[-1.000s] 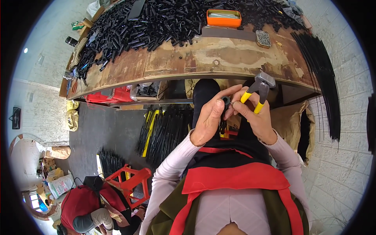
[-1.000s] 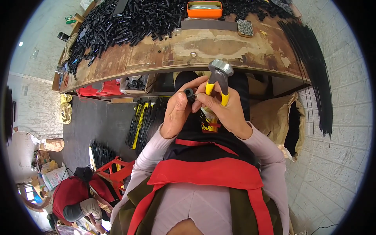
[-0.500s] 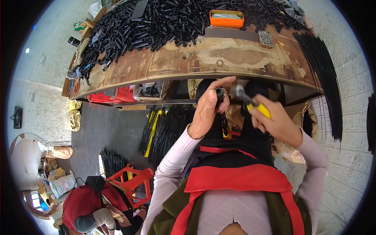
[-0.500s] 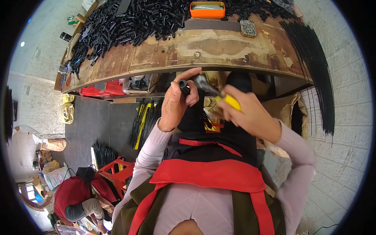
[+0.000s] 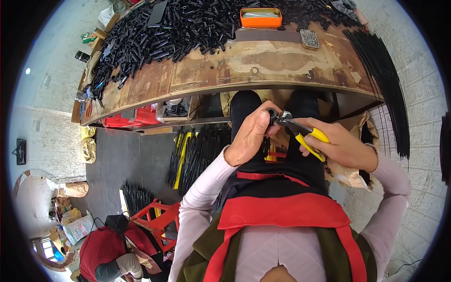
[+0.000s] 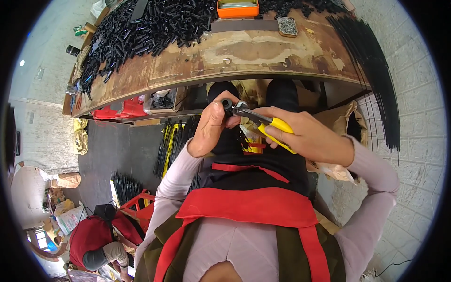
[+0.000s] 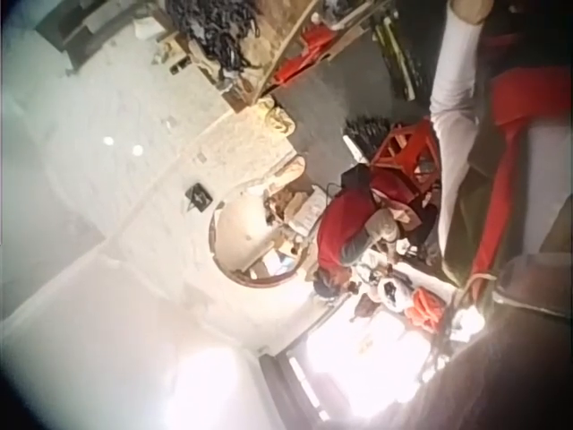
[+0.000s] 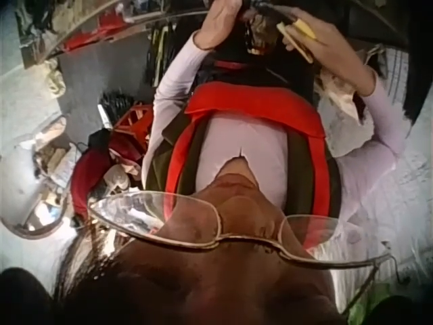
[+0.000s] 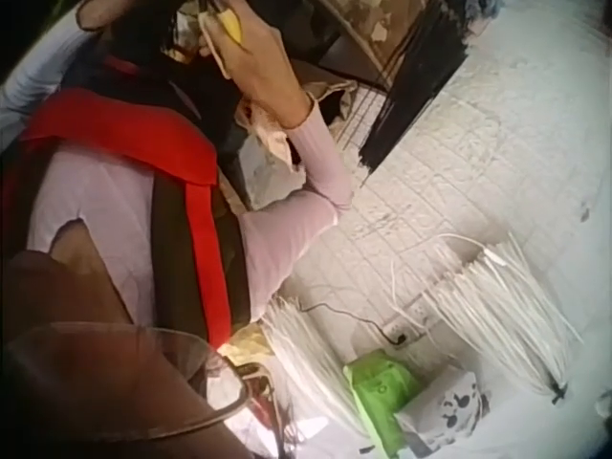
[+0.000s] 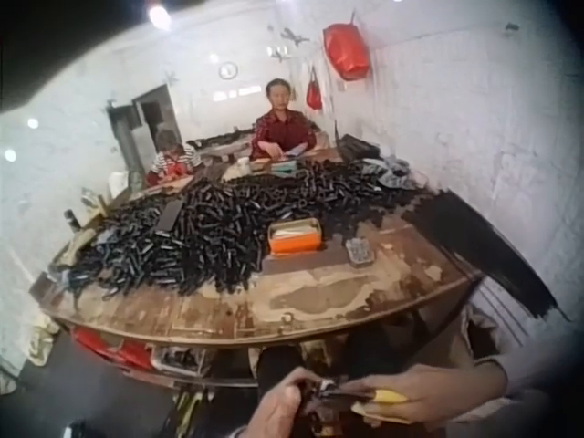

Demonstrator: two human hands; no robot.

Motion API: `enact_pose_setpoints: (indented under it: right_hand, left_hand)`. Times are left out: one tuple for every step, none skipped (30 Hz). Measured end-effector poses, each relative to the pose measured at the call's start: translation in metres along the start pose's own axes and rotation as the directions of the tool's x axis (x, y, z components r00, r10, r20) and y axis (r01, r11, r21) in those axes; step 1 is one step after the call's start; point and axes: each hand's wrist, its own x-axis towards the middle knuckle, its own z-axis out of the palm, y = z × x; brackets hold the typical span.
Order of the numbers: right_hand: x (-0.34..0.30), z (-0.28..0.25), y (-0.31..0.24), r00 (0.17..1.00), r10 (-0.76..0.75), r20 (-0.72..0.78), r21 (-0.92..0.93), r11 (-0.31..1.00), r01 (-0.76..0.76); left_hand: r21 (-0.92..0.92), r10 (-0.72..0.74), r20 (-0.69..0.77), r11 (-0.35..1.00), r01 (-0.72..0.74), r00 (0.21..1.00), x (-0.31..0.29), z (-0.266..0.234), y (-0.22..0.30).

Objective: Assembling black plastic or rubber components and trimming them with clippers at a factory workbench.

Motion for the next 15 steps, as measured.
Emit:
enact_pose_setpoints:
  right_hand:
    - [-0.002,-0.006,-0.012,1.0,-0.001,0.001,0.004,1.0,0.001]
    - [-0.004,-0.012,-0.024,0.994,0.075,0.073,-0.01,0.997,-0.075]
    - [-0.004,-0.013,-0.03,0.978,0.15,0.145,-0.029,0.989,-0.147]
    - [-0.004,-0.012,-0.031,0.968,0.212,0.132,-0.014,0.977,-0.212]
    - [-0.003,-0.012,-0.026,0.968,0.217,0.128,-0.011,0.976,-0.217]
    - [0.0,-0.01,-0.017,0.955,0.222,0.197,0.047,0.971,-0.235]
    - [0.003,-0.011,-0.01,0.939,0.22,0.264,0.101,0.962,-0.254]
    - [0.005,-0.01,-0.007,0.939,0.224,0.261,0.104,0.961,-0.258]
    - [0.006,-0.01,-0.003,0.874,0.295,0.386,0.262,0.874,-0.41]
    - [0.007,-0.009,-0.005,0.799,0.317,0.511,0.382,0.749,-0.542]
    - [0.007,-0.006,-0.005,0.804,0.31,0.508,0.38,0.757,-0.532]
    - [0.005,-0.003,-0.003,0.804,0.245,0.542,0.435,0.737,-0.518]
    - [0.007,-0.001,0.001,0.799,0.183,0.573,0.487,0.708,-0.512]
    - [0.007,0.002,0.001,0.826,0.151,0.542,0.534,0.697,-0.478]
    - [0.007,0.006,0.004,0.827,0.152,0.541,0.531,0.701,-0.476]
  left_hand:
    - [0.001,-0.004,-0.001,1.0,0.004,1.0,-0.002,0.0,0.001]
    - [0.032,0.0,0.011,0.999,-0.001,1.0,-0.004,-0.001,0.001]
    - [0.063,0.004,0.023,0.998,-0.005,1.0,-0.007,-0.002,0.002]
    - [0.059,0.003,0.03,0.998,-0.004,1.0,-0.007,-0.001,0.002]
    - [0.088,0.003,0.011,0.996,-0.004,1.0,-0.007,0.0,0.001]
    - [0.116,0.003,-0.01,0.993,-0.002,1.0,-0.009,0.0,0.001]
    - [0.114,0.002,-0.005,0.994,-0.002,1.0,-0.009,0.001,0.002]
    - [0.118,-0.026,-0.011,0.993,0.027,1.0,-0.01,0.001,0.004]
    - [0.121,-0.056,-0.018,0.991,0.058,0.998,-0.012,0.002,0.004]
    - [0.132,-0.047,-0.018,0.99,0.049,0.999,-0.014,0.0,0.009]
    - [0.081,-0.048,0.022,0.996,0.046,0.999,-0.017,-0.002,0.011]
    - [0.029,-0.047,0.062,0.999,0.046,0.997,-0.019,-0.004,0.013]
    - [0.031,-0.043,0.061,0.999,0.041,0.997,-0.017,-0.008,0.008]
    - [0.011,-0.038,0.073,0.999,0.037,0.997,-0.015,-0.013,0.003]
    - [-0.01,-0.031,0.084,0.999,0.032,0.996,-0.012,-0.017,0.0]
